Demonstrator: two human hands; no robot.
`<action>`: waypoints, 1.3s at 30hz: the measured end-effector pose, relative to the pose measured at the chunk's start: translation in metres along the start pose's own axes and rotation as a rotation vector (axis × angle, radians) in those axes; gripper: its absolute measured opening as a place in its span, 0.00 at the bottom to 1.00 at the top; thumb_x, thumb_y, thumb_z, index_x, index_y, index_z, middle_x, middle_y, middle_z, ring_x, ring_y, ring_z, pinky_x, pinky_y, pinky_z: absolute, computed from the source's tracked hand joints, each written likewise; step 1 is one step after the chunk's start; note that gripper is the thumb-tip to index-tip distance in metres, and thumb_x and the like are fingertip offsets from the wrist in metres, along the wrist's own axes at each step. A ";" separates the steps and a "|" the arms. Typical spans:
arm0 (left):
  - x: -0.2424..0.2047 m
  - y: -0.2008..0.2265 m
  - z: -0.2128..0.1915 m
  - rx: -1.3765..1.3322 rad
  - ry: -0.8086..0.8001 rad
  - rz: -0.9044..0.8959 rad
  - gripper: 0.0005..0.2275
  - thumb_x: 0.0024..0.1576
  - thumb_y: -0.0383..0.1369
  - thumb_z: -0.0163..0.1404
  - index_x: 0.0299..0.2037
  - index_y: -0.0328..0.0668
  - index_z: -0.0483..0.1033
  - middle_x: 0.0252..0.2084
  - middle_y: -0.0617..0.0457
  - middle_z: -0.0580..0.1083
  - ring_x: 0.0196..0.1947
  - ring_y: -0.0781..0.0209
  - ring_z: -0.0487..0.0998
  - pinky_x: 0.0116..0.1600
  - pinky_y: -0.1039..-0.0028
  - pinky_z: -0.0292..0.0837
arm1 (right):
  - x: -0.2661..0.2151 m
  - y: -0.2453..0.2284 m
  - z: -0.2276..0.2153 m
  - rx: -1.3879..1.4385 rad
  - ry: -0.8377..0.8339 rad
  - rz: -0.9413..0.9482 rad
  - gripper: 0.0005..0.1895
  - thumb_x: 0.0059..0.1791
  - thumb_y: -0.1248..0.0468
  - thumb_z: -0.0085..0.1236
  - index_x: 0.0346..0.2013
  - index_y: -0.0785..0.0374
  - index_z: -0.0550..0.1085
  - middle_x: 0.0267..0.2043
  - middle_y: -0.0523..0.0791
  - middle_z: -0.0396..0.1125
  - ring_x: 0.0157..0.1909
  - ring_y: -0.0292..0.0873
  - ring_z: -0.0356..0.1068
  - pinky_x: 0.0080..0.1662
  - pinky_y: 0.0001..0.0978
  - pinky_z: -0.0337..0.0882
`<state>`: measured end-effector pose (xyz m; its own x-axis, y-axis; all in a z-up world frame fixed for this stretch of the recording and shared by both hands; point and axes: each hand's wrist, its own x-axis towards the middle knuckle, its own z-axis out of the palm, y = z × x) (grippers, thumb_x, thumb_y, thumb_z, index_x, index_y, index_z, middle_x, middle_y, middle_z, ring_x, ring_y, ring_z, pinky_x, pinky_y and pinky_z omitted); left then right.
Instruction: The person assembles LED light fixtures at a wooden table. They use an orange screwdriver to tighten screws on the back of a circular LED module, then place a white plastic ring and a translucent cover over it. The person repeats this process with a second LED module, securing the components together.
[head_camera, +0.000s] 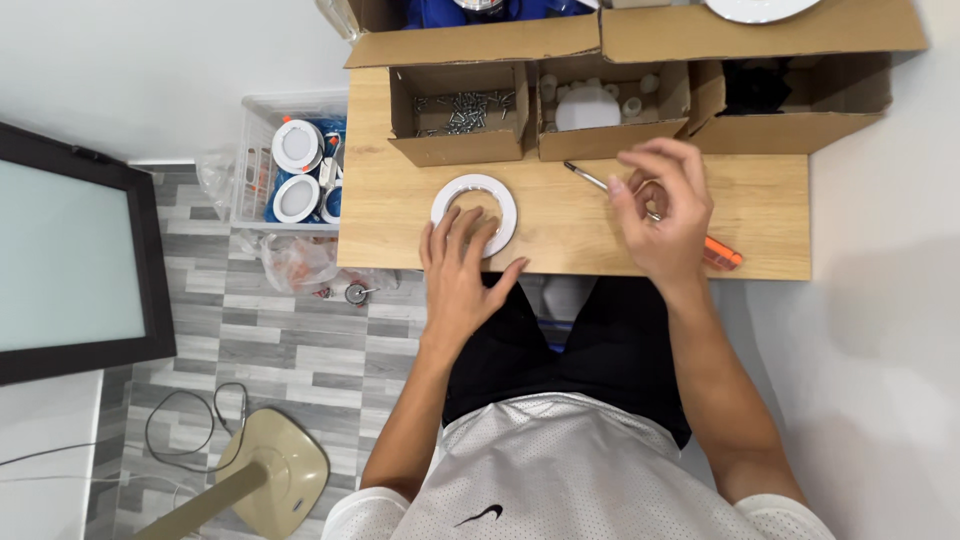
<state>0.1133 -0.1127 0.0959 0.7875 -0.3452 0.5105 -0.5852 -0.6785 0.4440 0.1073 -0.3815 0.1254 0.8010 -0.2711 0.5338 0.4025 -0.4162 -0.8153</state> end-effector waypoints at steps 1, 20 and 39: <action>-0.002 -0.001 -0.006 0.044 -0.070 -0.024 0.27 0.56 0.47 0.70 0.61 0.40 0.81 0.62 0.41 0.76 0.72 0.35 0.68 0.76 0.33 0.48 | -0.004 0.003 0.001 -0.013 0.014 -0.041 0.10 0.59 0.72 0.66 0.54 0.76 0.80 0.55 0.56 0.65 0.34 0.45 0.71 0.30 0.30 0.71; 0.052 -0.003 0.036 -0.998 -0.038 -0.438 0.09 0.72 0.29 0.49 0.54 0.38 0.83 0.35 0.47 0.83 0.29 0.58 0.87 0.34 0.69 0.86 | -0.025 0.026 0.028 0.080 -0.228 0.099 0.09 0.57 0.65 0.65 0.50 0.66 0.80 0.37 0.49 0.77 0.37 0.43 0.77 0.39 0.37 0.77; 0.064 -0.016 0.050 -1.148 0.085 -0.143 0.06 0.60 0.17 0.62 0.36 0.39 0.88 0.53 0.41 0.78 0.66 0.41 0.78 0.69 0.57 0.78 | -0.019 0.025 0.030 0.208 -0.045 0.077 0.09 0.52 0.78 0.69 0.47 0.72 0.81 0.64 0.61 0.69 0.65 0.59 0.75 0.63 0.49 0.76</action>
<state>0.1831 -0.1565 0.0849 0.8708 -0.2389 0.4298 -0.3568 0.2944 0.8866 0.1154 -0.3607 0.0877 0.8502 -0.2539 0.4613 0.4182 -0.2068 -0.8845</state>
